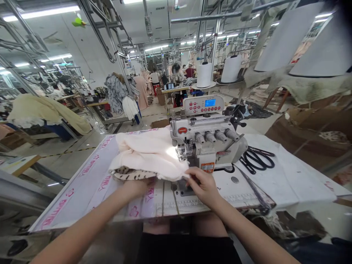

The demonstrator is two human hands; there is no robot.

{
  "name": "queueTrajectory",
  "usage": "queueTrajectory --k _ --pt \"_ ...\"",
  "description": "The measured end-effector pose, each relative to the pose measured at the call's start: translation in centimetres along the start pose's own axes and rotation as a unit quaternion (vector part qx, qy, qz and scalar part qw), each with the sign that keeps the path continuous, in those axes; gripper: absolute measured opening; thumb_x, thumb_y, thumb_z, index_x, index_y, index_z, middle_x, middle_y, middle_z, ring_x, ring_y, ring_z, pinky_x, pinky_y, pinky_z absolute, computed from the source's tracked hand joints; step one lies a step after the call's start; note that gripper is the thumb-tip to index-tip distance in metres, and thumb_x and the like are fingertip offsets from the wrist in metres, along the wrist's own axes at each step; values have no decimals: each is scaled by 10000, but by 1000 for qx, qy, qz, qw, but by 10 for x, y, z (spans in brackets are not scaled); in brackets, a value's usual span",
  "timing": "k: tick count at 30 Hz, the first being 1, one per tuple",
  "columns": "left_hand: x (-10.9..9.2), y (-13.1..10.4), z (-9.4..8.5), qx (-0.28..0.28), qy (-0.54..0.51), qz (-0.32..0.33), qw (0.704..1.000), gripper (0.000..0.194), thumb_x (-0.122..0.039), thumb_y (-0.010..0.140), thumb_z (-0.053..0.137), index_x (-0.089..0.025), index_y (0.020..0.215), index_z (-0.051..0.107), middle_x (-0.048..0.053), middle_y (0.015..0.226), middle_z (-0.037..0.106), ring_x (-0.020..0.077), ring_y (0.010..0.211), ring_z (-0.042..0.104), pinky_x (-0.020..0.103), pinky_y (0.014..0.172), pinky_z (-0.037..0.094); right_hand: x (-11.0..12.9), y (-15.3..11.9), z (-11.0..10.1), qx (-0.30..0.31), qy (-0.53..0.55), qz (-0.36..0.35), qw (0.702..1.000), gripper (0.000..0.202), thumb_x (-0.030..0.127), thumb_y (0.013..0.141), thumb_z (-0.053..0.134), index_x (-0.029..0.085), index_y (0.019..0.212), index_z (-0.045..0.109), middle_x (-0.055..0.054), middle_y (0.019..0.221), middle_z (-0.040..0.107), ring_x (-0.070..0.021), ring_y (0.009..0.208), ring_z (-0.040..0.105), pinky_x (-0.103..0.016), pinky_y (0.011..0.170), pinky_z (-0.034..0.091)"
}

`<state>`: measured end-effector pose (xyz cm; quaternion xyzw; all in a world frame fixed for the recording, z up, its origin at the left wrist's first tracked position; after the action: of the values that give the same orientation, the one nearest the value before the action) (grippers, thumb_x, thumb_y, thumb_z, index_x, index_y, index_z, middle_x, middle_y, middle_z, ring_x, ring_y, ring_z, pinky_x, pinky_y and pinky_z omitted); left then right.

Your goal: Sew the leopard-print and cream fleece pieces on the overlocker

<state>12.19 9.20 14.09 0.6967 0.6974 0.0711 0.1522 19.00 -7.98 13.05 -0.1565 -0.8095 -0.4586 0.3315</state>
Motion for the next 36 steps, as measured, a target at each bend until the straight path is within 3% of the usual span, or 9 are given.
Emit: queueTrajectory --k 3,5,7,9,13,17,22,28,36 --pt "-55 -23 -1 35 -38 43 998 254 -325 817 482 -182 630 576 25 596 559 141 559 525 250 524 417 12 -2 -2 1 -51 -59 997 118 187 844 460 193 861 576 -32 697 624 -142 620 592 -249 602 464" --pt "-93 -27 -18 -42 -80 113 989 148 -279 815 492 -166 844 582 66 813 596 167 761 554 283 674 450 14 -2 -5 -4 -59 -64 996 120 186 852 453 197 863 573 -15 643 620 -135 589 590 -243 587 461" --pt "-111 -22 -32 -147 -81 155 974 282 -260 792 534 -134 1042 508 117 1001 562 216 950 507 355 816 416 14 -2 -8 -16 -56 -49 997 109 187 854 458 201 865 566 -4 625 619 -130 574 591 -235 573 459" --pt "-111 -10 -30 -194 -58 159 966 306 -246 790 542 -126 1063 475 121 1004 557 229 954 490 387 820 395 14 -3 -11 -32 -59 -39 997 98 186 852 468 203 849 565 -10 669 635 -132 605 603 -235 588 465" --pt "-103 10 -11 -163 -37 178 970 106 -187 821 490 -146 917 508 64 870 580 186 815 492 351 725 385 15 -4 -18 -52 -62 -43 996 91 197 836 510 199 904 571 -37 810 660 -142 698 624 -241 650 487" --pt "-100 8 -11 -146 -40 189 970 99 -147 826 467 -144 910 520 55 852 579 170 798 480 334 714 370 12 -7 -14 -19 -43 -41 998 188 190 819 539 204 1005 564 -39 873 667 -147 752 630 -244 688 499" --pt "-103 11 -11 -115 -31 195 974 69 -163 824 461 -147 850 523 45 836 581 169 787 482 338 721 370 13 -4 -12 0 -22 -31 999 129 168 840 500 208 915 598 -31 850 666 -148 782 624 -254 710 495" --pt "-85 15 -8 -88 74 165 980 321 -62 761 435 -114 1070 503 99 1096 552 223 997 468 362 789 402 25 -3 -13 3 -9 -51 999 125 131 836 488 196 866 590 -46 866 657 -158 823 605 -282 736 490" --pt "-73 20 0 -15 121 148 981 344 -63 813 398 -123 1138 495 72 1172 530 202 1004 457 331 807 428 15 -4 -9 -13 -31 -57 998 141 112 831 486 201 864 591 -45 851 665 -159 814 613 -278 715 498"
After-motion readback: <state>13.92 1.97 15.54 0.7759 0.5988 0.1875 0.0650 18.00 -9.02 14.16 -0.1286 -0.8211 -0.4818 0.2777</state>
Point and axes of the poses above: each hand's wrist, its own y-axis towards the middle knuckle, its own z-axis out of the palm, x = y × z, the point moved 9 cm from there along y, towards the middle knuckle
